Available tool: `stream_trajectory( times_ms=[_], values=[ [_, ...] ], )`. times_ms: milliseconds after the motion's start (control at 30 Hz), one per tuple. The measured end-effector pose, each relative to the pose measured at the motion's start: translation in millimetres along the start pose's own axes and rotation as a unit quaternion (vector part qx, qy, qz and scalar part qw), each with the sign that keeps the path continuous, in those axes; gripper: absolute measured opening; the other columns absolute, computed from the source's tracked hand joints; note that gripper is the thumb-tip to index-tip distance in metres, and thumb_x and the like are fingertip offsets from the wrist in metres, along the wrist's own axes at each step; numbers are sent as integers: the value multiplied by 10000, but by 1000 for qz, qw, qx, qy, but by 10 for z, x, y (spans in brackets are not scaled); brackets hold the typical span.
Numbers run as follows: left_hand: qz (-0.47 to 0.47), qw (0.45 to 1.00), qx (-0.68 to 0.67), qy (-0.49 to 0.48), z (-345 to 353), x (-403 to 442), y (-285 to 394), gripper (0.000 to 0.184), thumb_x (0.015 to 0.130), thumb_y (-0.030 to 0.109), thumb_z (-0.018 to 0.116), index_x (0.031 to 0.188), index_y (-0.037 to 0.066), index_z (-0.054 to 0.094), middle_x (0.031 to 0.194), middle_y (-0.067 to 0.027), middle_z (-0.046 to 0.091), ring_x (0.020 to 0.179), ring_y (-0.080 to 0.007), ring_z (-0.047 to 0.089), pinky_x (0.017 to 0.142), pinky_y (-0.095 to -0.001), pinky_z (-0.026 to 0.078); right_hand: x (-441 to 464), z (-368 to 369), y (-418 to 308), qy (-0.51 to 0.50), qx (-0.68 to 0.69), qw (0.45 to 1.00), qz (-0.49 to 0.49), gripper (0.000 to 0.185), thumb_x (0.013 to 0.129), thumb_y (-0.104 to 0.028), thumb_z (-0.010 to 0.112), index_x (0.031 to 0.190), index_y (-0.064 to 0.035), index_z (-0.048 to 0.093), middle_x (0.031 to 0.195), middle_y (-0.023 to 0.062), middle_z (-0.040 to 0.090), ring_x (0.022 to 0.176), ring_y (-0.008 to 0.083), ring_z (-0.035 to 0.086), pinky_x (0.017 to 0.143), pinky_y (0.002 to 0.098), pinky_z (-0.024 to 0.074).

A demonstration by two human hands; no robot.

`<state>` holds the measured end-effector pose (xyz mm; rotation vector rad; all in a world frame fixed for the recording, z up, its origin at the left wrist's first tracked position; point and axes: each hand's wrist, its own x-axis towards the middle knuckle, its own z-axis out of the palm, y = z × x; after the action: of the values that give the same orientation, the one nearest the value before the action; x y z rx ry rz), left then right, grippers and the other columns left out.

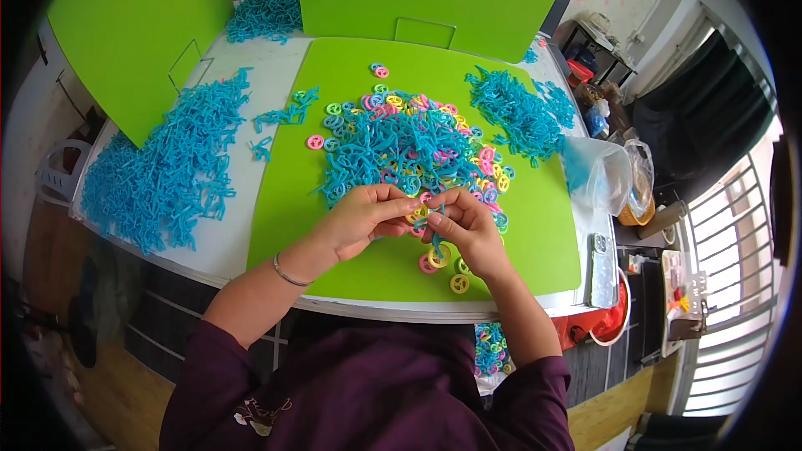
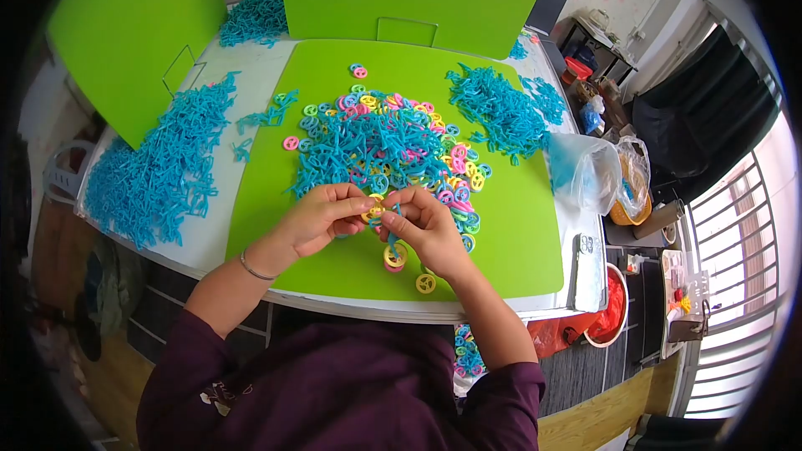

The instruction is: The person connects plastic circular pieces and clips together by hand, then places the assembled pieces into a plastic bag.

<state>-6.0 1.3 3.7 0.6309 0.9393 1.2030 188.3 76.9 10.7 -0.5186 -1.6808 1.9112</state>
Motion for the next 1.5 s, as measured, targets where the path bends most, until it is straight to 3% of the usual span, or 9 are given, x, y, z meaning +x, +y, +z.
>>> stream_trajectory(
  times_ms=[433, 533, 733, 1033, 1167, 1233, 1300, 1400, 1500],
  values=[
    [-17, 992, -122, 21, 75, 2, -153, 75, 904, 130, 624, 923, 58, 634, 836, -20, 657, 709, -68, 639, 645, -176, 536, -7, 188, 41, 150, -67, 985, -56, 186, 902, -77, 627, 1034, -20, 509, 823, 33, 635, 759, 70, 601, 610, 197, 452],
    [-11, 992, -127, 10, 82, -23, -114, 67, 907, 120, 616, 912, 55, 632, 828, -32, 661, 714, -83, 652, 651, -182, 547, -24, 173, 151, 167, -174, 963, -121, 181, 920, -83, 604, 1047, 0, 506, 882, 80, 658, 792, 108, 639, 634, 219, 479],
    [46, 994, -92, 46, 161, -47, -136, 81, 909, 114, 610, 906, 34, 618, 821, -52, 660, 720, -107, 659, 656, -195, 553, 4, 220, 74, 168, 23, 984, -52, 156, 921, -86, 600, 1009, -7, 498, 868, 81, 653, 764, 103, 641, 597, 200, 468],
    [87, 993, -42, 73, 206, -58, -130, 114, 916, 143, 611, 906, 30, 611, 805, -42, 647, 673, -92, 634, 636, -201, 548, -24, 244, 32, 200, -139, 966, -85, 147, 911, -81, 614, 969, -7, 501, 814, 69, 653, 724, 80, 624, 584, 199, 452],
    [91, 990, 76, 71, 294, -88, -26, 149, 921, 172, 615, 866, 34, 606, 759, -37, 642, 639, -79, 604, 572, -211, 508, 12, 141, 82, 191, -18, 981, -37, 138, 910, -112, 623, 955, -25, 525, 827, 57, 656, 739, 67, 617, 601, 194, 449],
    [226, 909, 343, 68, 304, -104, -51, 203, 937, 201, 594, 834, 26, 595, 695, -26, 616, 593, -78, 564, 528, -236, 460, 20, 70, 124, 184, 6, 983, 20, 125, 909, -123, 625, 947, -40, 539, 852, 54, 658, 744, 72, 620, 618, 195, 461],
    [388, 762, 509, 98, 320, -84, -97, 338, 967, 256, 545, 740, 7, 580, 555, 8, 518, 513, -72, 474, 464, -268, 355, 34, 59, 149, 152, 84, 984, 38, 113, 920, -144, 610, 947, -53, 549, 882, 62, 660, 763, 89, 628, 624, 202, 472],
    [338, 853, 364, 157, 191, -162, 48, 414, 954, 316, 556, 682, 5, 568, 501, -37, 488, 472, -88, 416, 446, -300, 330, 13, 53, 26, 109, 162, 979, 48, 119, 937, -162, 579, 979, -51, 566, 917, 81, 661, 792, 123, 639, 650, 230, 503],
    [321, 856, 323, 244, -105, -97, 258, 436, 944, 325, 569, 635, 17, 567, 478, -22, 454, 453, -80, 382, 433, -281, 293, -31, -19, -80, 107, 211, 968, 78, 173, 952, -177, 549, 1040, -31, 576, 927, 100, 662, 820, 157, 645, 690, 267, 530]
  ],
)
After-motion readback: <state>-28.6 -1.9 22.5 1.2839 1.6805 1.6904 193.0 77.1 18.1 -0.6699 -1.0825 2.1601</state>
